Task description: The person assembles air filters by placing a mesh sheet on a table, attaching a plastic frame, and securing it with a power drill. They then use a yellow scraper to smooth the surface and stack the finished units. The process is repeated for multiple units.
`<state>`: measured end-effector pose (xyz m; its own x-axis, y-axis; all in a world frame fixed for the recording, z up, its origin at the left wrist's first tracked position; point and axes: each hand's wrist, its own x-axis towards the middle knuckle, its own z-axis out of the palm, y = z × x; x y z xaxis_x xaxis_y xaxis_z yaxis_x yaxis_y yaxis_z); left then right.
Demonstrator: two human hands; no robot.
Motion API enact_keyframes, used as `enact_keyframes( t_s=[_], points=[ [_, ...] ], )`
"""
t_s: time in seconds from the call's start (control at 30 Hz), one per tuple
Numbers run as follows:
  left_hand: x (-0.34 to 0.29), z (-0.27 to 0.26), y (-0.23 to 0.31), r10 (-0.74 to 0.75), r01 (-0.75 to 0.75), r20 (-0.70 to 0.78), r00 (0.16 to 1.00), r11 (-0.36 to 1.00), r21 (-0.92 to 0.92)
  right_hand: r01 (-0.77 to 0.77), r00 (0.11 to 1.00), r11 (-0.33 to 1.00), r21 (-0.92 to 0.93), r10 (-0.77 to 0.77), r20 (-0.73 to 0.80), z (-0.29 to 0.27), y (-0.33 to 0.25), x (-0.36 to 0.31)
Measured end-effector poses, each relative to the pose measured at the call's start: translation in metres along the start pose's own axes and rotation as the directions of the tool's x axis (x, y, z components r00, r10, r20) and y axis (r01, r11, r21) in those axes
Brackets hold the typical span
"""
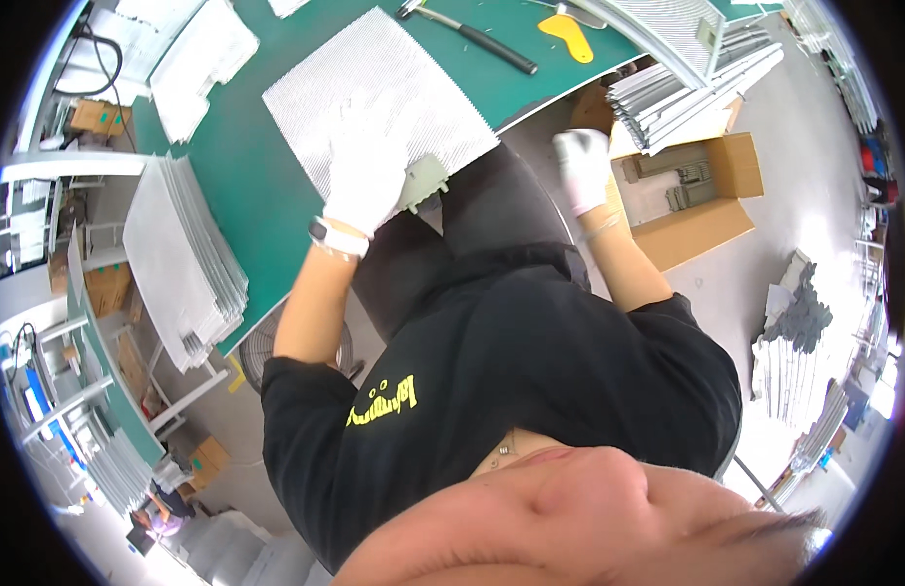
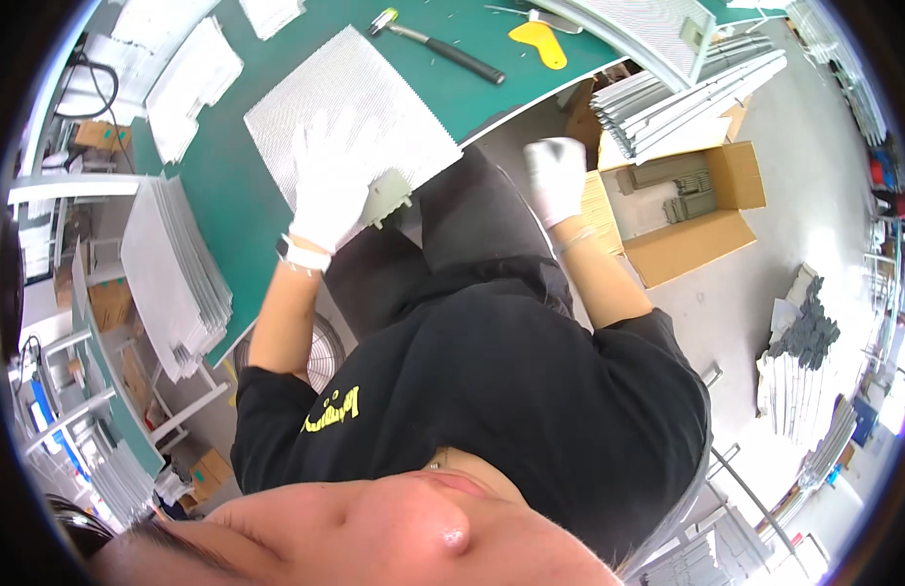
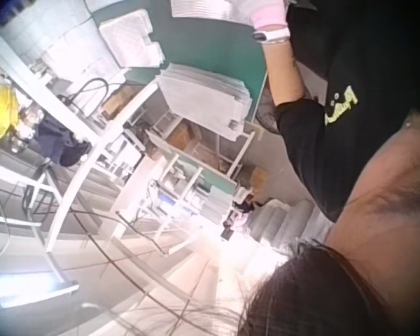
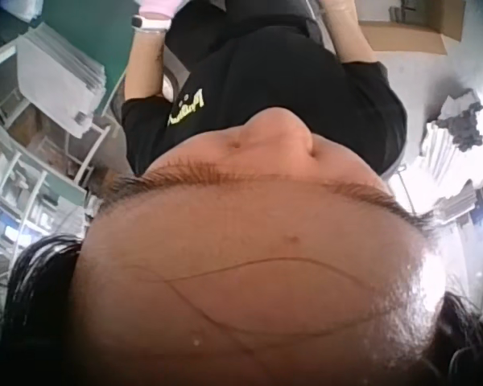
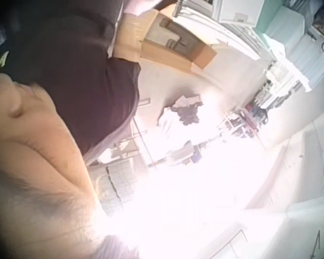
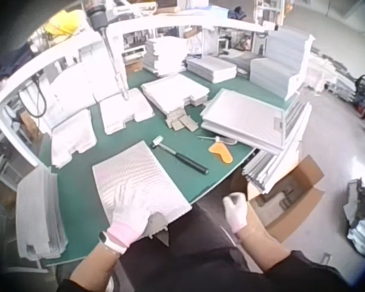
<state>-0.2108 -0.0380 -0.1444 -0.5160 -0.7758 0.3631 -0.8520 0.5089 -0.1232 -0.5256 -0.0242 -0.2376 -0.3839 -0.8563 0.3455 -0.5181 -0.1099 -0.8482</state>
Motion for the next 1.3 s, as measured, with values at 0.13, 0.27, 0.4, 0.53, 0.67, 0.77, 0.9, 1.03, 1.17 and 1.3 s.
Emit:
enact_keyframes(
  t_s=[0.13,0.27,0.4,0.53,0.67,0.77,0.9,1.03,1.17,1.3],
  points=[
    [-0.005,-0.024,0.047,0.036,0.008,0.144,0.989,0.956,-0.293,-0.669,0.653,0.652,-0.356,0.288,-0.7,-0.09,0.184,0.078],
    [-0.017,-0.008,0.023,-0.063,0.092,0.184,0.981,0.984,-0.154,-0.803,0.596,0.583,0.122,0.787,0.161,-0.16,0.238,0.103],
    [-0.038,-0.014,0.04,-0.23,0.176,-0.154,0.961,0.938,-0.298,-0.795,0.605,0.597,0.107,0.766,0.217,-0.166,0.207,0.118],
    [-0.059,0.022,0.103,-0.065,0.086,0.062,0.996,0.512,-0.855,-0.656,0.716,0.691,0.305,0.44,0.543,-0.133,0.165,0.085],
    [-0.055,0.085,0.159,-0.068,0.361,0.389,0.919,-0.259,-0.896,-0.738,0.483,0.59,0.328,0.124,0.867,-0.055,0.015,-0.004],
    [-0.032,0.059,0.161,-0.209,0.158,0.273,0.939,-0.442,-0.883,-0.967,0.255,0.05,0.251,0.091,0.963,-0.027,-0.05,-0.055],
    [-0.054,0.034,0.128,-0.385,0.061,0.266,0.883,-0.468,-0.881,-0.847,0.468,0.307,0.434,0.042,0.883,-0.026,-0.031,-0.02],
    [-0.104,-0.061,0.017,-0.819,-0.375,-0.057,0.57,-0.198,-0.905,-0.363,0.929,0.603,0.71,0.179,0.324,-0.109,0.019,0.078],
    [-0.189,-0.121,-0.057,-0.702,-0.378,-0.301,0.645,0.05,-0.924,-0.312,0.938,0.083,0.946,0.182,0.294,-0.216,0.088,0.156],
    [-0.165,-0.119,-0.025,-0.836,0.101,0.079,0.544,-0.028,-0.994,-0.289,0.928,0.327,0.9,0.328,0.179,-0.162,-0.011,0.199]
  ],
)
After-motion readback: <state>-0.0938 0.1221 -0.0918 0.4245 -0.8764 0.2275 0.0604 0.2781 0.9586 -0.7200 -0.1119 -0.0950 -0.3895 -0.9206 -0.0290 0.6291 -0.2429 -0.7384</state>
